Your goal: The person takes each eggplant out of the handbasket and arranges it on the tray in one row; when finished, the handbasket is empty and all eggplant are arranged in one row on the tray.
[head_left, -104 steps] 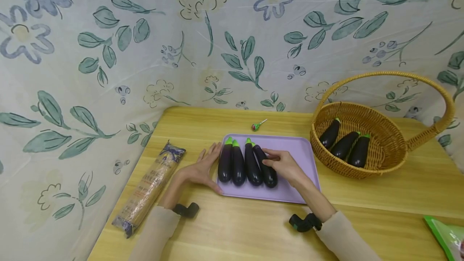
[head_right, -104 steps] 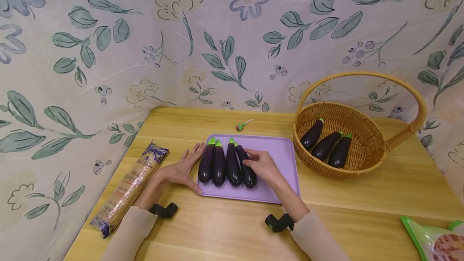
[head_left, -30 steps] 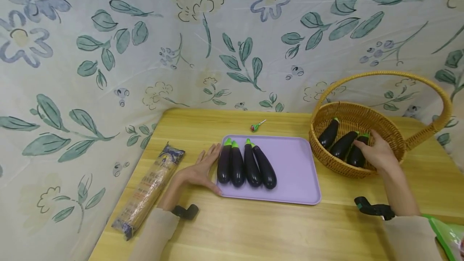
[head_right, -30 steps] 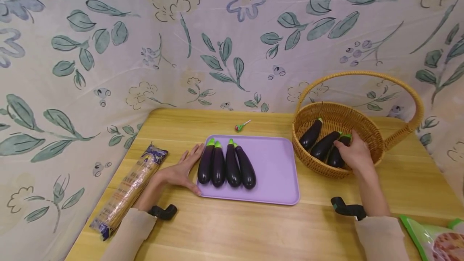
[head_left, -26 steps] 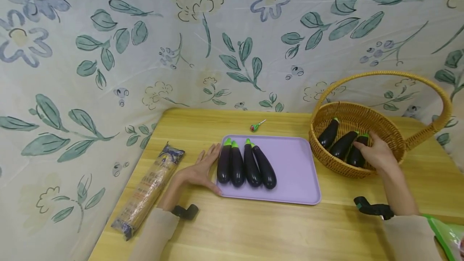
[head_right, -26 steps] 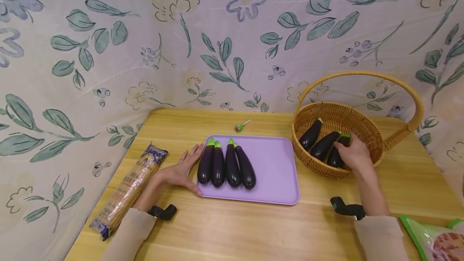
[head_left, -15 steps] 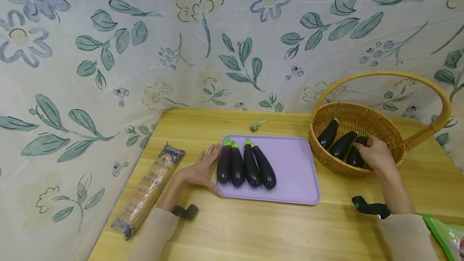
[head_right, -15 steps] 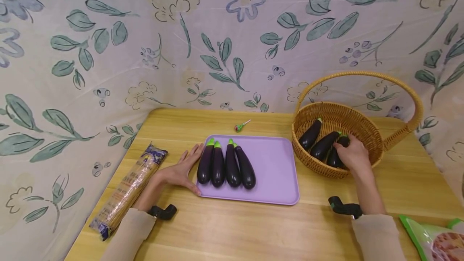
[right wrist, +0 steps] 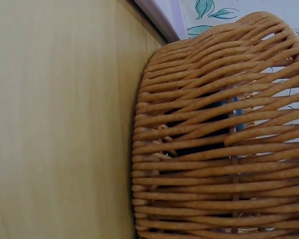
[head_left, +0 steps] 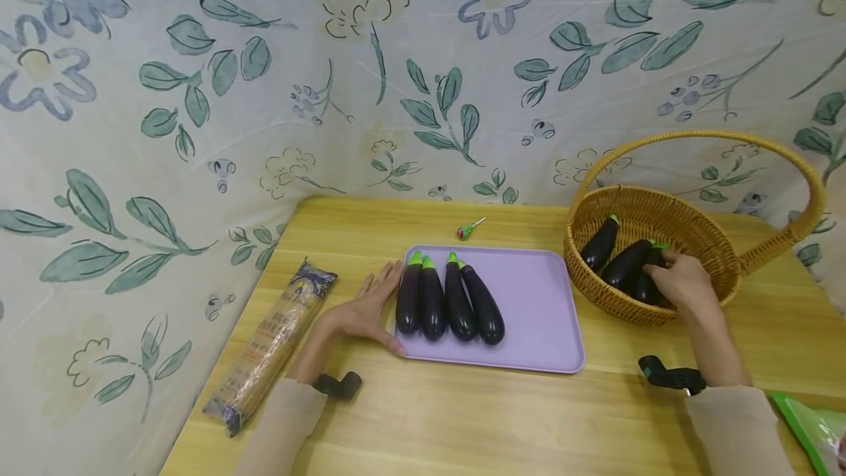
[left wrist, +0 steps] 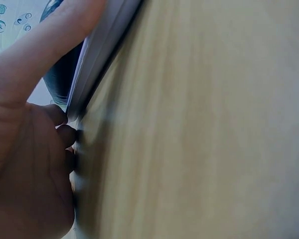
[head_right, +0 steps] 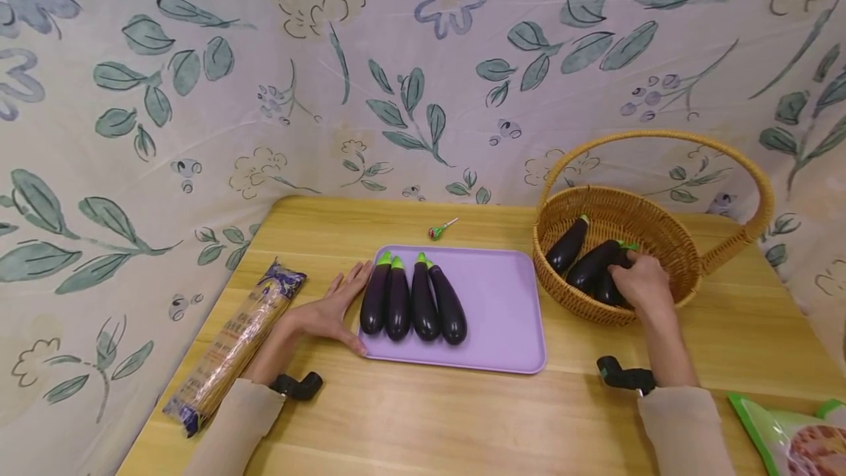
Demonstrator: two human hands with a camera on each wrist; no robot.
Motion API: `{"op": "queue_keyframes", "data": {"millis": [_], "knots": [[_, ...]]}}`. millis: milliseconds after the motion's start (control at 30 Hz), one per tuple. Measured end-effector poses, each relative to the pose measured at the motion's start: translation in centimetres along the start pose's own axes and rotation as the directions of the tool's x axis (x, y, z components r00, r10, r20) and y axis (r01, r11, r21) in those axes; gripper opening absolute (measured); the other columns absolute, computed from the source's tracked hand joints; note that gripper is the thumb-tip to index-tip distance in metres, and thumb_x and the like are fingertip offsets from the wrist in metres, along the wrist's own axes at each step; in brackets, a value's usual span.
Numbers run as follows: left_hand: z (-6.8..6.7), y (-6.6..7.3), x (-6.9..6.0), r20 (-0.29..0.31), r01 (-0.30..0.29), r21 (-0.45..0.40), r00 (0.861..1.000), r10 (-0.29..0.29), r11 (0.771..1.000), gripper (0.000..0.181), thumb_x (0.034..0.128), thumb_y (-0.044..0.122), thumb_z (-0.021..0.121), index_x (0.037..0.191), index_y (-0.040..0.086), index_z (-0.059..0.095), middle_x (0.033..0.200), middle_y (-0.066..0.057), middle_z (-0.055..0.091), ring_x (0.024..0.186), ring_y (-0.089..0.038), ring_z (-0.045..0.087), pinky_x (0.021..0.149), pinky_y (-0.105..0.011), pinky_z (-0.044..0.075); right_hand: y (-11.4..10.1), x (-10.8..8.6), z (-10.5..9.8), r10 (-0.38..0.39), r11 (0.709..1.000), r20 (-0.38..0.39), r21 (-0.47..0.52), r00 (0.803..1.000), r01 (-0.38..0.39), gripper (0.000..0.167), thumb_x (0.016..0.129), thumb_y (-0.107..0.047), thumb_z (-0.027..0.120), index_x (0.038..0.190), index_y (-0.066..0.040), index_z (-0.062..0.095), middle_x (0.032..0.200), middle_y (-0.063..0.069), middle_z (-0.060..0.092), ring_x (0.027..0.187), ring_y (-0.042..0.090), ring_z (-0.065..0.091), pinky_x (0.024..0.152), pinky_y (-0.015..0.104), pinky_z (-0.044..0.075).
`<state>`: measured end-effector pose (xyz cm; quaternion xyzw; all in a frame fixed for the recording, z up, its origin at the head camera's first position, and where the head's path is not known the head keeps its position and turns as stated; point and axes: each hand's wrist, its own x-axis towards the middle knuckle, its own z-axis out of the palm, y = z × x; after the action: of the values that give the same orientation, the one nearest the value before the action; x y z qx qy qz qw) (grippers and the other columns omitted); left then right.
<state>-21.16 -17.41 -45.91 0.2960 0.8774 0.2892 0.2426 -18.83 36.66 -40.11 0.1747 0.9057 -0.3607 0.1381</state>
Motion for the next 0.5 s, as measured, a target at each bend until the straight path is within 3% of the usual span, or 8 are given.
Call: {"op": "queue_keyframes", "data": {"millis": [333, 500], "knots": [[-0.05, 0.10, -0.01, 0.001, -0.006, -0.009, 1.000, 0.006, 1.000, 0.154, 0.0637, 0.047, 0.097, 0.165, 0.007, -0.011, 0.174, -0.014, -0.016, 0.161, -0.032, -0.018, 0.129, -0.059, -0.014, 0.01, 0.13, 0.19, 0.013, 1.000, -0.031, -0.007, 0.999, -0.014, 0.072, 0.106, -0.023, 0.042, 0.157, 0.014, 0.008, 0.161, 0.045, 0.008, 0.141, 0.069, 0.019, 0.109, 0.072, 0.040], [-0.04, 0.01, 0.07, -0.001, -0.012, -0.013, 1.000, 0.012, 1.000, 0.154, 0.0636, 0.048, 0.097, 0.165, 0.007, -0.011, 0.174, -0.014, -0.016, 0.161, -0.032, -0.018, 0.129, -0.060, -0.014, 0.05, 0.25, -0.07, 0.023, 1.000, -0.021, -0.007, 1.000, -0.023, 0.072, 0.106, -0.023, 0.042, 0.158, 0.012, 0.007, 0.160, 0.046, 0.006, 0.141, 0.069, 0.018, 0.111, 0.074, 0.037]]}}
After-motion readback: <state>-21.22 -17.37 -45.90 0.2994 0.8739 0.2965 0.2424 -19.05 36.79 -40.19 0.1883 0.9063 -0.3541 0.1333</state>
